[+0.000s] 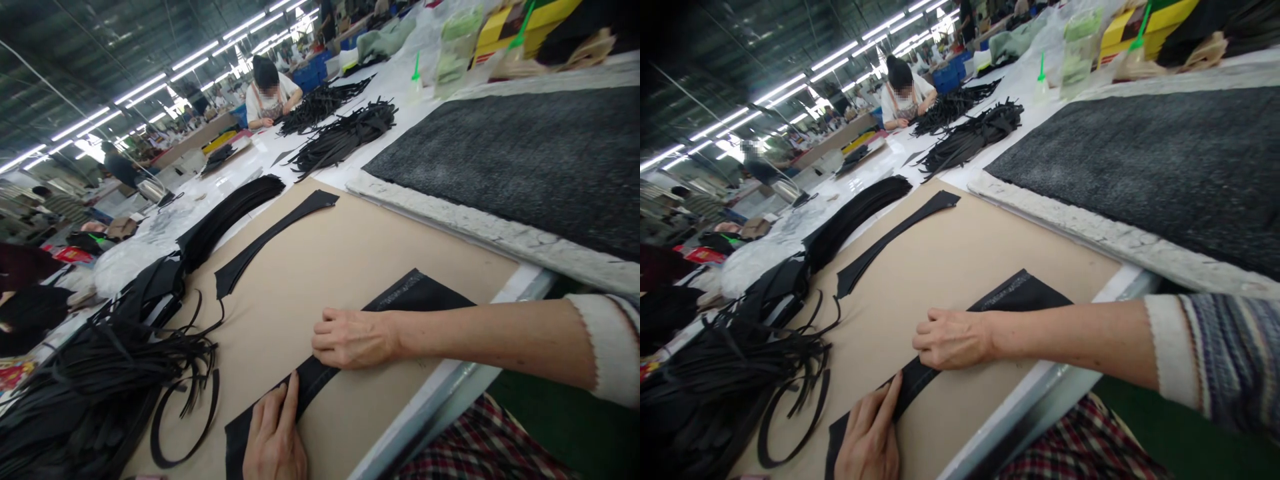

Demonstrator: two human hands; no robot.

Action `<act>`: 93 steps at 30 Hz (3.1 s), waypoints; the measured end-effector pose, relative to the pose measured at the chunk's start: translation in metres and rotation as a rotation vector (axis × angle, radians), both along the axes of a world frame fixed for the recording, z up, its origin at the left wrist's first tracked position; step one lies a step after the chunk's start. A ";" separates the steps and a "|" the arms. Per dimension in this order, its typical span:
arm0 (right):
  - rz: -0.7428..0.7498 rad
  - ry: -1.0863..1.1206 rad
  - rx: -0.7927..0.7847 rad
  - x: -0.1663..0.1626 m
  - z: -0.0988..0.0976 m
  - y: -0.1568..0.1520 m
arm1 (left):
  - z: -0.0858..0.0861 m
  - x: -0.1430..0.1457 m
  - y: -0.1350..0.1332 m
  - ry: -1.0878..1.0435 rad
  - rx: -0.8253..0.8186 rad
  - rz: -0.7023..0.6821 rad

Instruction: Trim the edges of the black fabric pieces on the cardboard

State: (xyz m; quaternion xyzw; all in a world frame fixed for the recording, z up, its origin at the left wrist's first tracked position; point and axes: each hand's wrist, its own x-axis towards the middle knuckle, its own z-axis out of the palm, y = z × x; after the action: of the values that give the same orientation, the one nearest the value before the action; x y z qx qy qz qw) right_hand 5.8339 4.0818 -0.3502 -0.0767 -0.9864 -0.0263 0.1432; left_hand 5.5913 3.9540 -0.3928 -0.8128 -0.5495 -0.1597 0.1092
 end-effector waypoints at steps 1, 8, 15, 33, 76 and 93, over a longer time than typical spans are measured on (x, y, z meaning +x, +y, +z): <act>-0.010 0.001 0.000 0.002 -0.001 -0.001 | 0.000 0.000 0.000 0.012 -0.001 -0.008; -0.065 -0.033 -0.028 0.006 0.003 -0.005 | 0.005 0.001 0.003 0.080 -0.001 -0.011; -0.060 -0.052 -0.054 0.004 0.004 -0.006 | 0.015 0.035 0.018 0.060 0.070 -0.094; 0.001 -0.013 0.037 0.039 0.001 0.013 | 0.004 0.044 0.020 -0.006 -0.028 -0.066; -0.111 -0.008 0.044 0.108 0.003 0.017 | 0.011 0.099 0.043 0.101 -0.018 -0.100; -0.072 0.012 0.108 0.119 0.001 0.024 | 0.012 0.148 0.055 -0.049 -0.060 -0.102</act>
State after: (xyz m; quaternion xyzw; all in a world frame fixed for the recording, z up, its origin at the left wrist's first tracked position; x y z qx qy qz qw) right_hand 5.9532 4.1057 -0.3487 -0.1043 -0.9793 -0.0842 0.1517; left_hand 5.7394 4.0093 -0.3804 -0.8386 -0.5143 -0.1683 0.0628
